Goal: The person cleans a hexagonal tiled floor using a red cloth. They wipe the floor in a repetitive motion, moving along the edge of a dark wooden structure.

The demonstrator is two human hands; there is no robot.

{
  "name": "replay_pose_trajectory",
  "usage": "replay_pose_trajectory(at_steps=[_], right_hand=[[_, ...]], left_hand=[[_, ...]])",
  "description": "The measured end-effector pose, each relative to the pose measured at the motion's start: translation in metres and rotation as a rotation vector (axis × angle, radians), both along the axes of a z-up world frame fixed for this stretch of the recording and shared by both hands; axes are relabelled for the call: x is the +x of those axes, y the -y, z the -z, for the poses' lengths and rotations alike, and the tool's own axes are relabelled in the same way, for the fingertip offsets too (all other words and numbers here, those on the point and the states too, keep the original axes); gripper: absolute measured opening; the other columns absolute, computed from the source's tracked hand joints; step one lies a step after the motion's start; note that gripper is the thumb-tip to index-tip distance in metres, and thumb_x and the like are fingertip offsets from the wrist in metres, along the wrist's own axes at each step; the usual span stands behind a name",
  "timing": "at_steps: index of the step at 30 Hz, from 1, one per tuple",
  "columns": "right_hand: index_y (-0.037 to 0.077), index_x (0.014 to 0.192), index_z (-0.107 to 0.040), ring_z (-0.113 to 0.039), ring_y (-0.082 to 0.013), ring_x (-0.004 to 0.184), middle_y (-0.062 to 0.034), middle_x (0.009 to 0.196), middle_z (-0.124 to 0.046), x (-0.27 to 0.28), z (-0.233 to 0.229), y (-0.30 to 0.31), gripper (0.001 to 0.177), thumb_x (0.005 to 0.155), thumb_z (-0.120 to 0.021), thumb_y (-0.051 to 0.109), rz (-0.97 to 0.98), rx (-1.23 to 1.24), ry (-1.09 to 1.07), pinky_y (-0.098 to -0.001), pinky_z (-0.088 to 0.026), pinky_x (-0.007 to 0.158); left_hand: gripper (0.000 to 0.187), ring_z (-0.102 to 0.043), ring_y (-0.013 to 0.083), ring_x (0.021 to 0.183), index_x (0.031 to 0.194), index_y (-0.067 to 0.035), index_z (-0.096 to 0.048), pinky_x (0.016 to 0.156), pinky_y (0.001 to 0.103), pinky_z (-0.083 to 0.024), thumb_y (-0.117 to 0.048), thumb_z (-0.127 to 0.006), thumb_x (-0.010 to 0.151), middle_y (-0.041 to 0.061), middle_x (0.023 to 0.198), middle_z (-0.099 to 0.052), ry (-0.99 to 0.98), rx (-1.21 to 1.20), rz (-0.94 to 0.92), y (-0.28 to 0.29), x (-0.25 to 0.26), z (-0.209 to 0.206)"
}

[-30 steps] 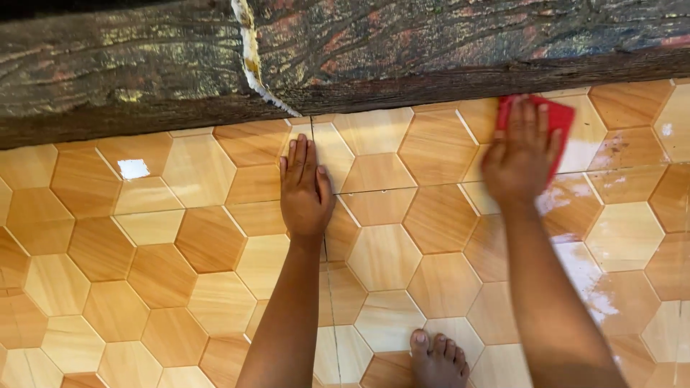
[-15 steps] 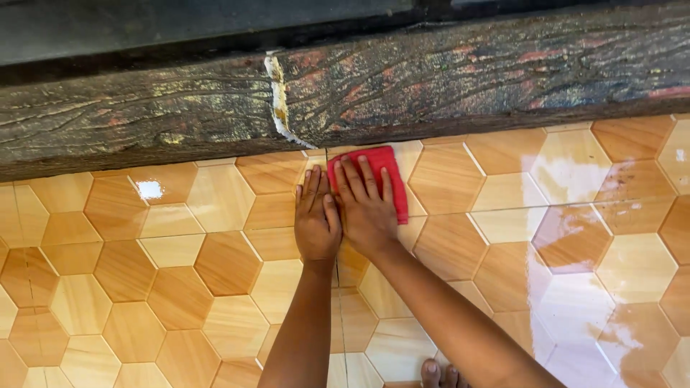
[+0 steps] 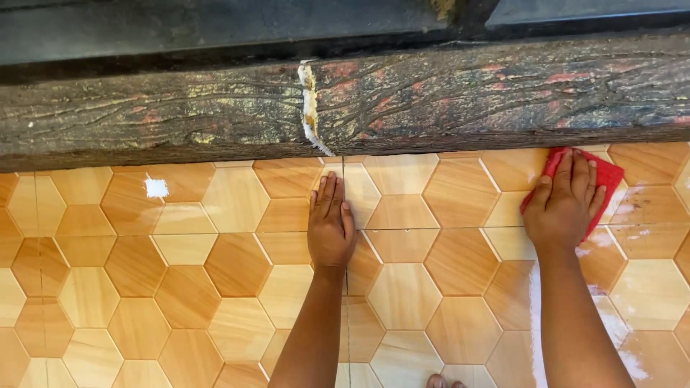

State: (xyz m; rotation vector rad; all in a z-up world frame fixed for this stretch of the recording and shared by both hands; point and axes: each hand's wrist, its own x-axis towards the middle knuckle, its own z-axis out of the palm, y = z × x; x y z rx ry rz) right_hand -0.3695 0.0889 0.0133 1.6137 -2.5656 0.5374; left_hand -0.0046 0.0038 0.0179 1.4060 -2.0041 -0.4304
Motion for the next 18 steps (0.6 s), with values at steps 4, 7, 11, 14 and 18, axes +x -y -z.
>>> replay_pose_trajectory(at_steps=[4,7,11,14,18], right_hand=[[-0.001,0.159,-0.043,-0.028,-0.0438,0.148,-0.0251,0.162,-0.039,0.036,-0.004,0.016,0.061,0.103,-0.045,0.022,0.149,0.035,0.025,-0.0632,-0.012,0.114],[0.001,0.152,-0.052,-0.038,-0.0462,0.140,-0.0235,0.152,-0.047,0.099,0.015,0.034,0.061,0.094,-0.059,0.017,0.065,-0.009,-0.119,-0.0634,-0.026,0.110],[0.006,0.147,-0.058,-0.035,-0.0447,0.146,-0.0193,0.146,-0.051,0.220,0.031,0.053,0.054,0.096,-0.057,0.026,-0.307,-0.057,-0.156,-0.0601,-0.021,0.119],[0.018,0.160,-0.035,-0.021,-0.0325,0.156,-0.0036,0.166,-0.034,0.269,-0.017,0.085,0.064,0.100,-0.049,0.036,-0.663,0.136,0.136,-0.0568,-0.008,0.126],[0.019,0.152,-0.048,-0.025,-0.0260,0.156,0.0023,0.165,-0.038,0.250,-0.002,0.091,0.053,0.103,-0.045,0.041,-0.774,0.049,0.137,-0.0509,-0.015,0.126]], left_hand=[[0.043,-0.043,0.0278,0.148,0.147,0.000,-0.052,0.126,0.046,-0.029,-0.012,-0.039,0.107,0.012,0.157,-0.046,0.009,0.003,-0.005,0.001,0.000,0.001],[0.044,-0.046,0.0252,0.146,0.145,-0.004,-0.055,0.124,0.042,-0.029,-0.015,-0.041,0.105,0.011,0.155,-0.050,0.041,-0.016,-0.039,0.002,0.000,0.009],[0.050,-0.036,0.0277,0.150,0.154,-0.007,-0.046,0.125,0.041,-0.023,-0.019,-0.035,0.106,0.012,0.163,-0.039,-0.065,0.018,-0.098,0.000,0.005,0.016],[0.054,-0.033,0.0378,0.150,0.155,-0.002,-0.040,0.126,0.047,-0.020,-0.017,-0.027,0.106,0.021,0.161,-0.039,-0.239,0.042,-0.145,0.005,0.019,0.019],[0.052,-0.030,0.0322,0.152,0.157,-0.005,-0.039,0.126,0.044,-0.019,-0.019,-0.029,0.108,0.016,0.165,-0.034,-0.173,0.071,-0.098,-0.002,0.010,0.018]])
